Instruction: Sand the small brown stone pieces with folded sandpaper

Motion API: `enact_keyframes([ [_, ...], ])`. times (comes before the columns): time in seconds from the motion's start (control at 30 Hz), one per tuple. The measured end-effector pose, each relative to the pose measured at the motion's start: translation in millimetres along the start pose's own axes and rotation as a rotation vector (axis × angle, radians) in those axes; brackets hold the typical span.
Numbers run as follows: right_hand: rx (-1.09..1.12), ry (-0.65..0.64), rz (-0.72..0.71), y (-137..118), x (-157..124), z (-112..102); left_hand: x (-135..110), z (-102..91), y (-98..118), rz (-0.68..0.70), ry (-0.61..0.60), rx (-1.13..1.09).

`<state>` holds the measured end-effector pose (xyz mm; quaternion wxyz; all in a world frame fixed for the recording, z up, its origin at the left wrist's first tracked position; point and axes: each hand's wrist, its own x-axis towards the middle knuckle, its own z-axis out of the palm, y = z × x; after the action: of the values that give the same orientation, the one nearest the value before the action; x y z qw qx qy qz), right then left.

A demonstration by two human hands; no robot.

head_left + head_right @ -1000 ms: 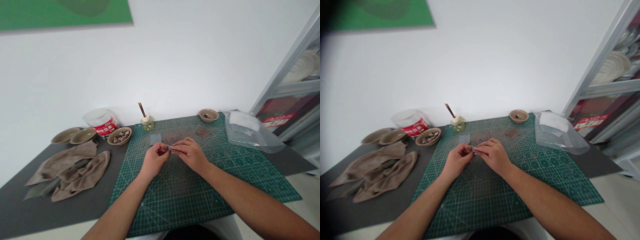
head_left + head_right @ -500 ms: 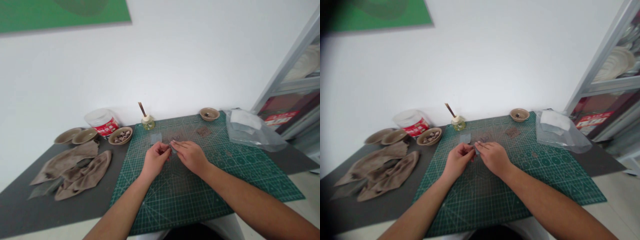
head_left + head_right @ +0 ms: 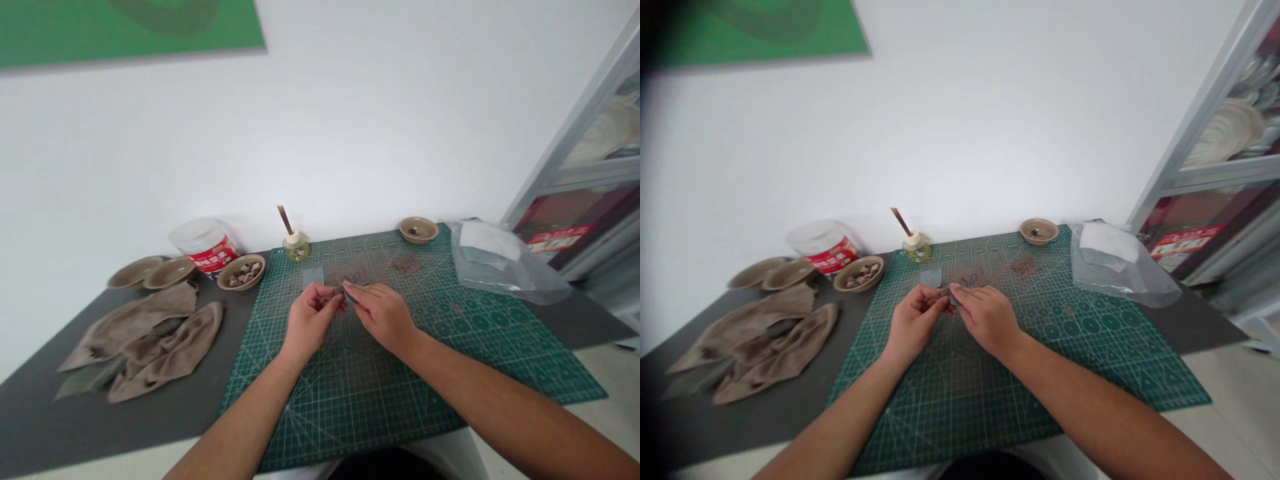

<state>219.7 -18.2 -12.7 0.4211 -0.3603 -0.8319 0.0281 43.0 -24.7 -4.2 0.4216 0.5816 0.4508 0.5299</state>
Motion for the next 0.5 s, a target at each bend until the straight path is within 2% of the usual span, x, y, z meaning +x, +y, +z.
enact_keyframes([
  [0.13,0.044,-0.007,0.001,-2,-1,2,0,1.4,1,0.017,0.001,-0.039],
  [0.27,0.047,-0.070,0.119,3,0,0,1,-1.6,1,0.055,0.011,-0.086],
  [0.4,0.160,0.018,0.191,9,4,-6,5,-5.3,-1,0.129,0.054,-0.089],
  [0.5,0.160,0.093,0.213,12,7,-8,7,-5.3,-3,0.115,0.054,-0.128],
])
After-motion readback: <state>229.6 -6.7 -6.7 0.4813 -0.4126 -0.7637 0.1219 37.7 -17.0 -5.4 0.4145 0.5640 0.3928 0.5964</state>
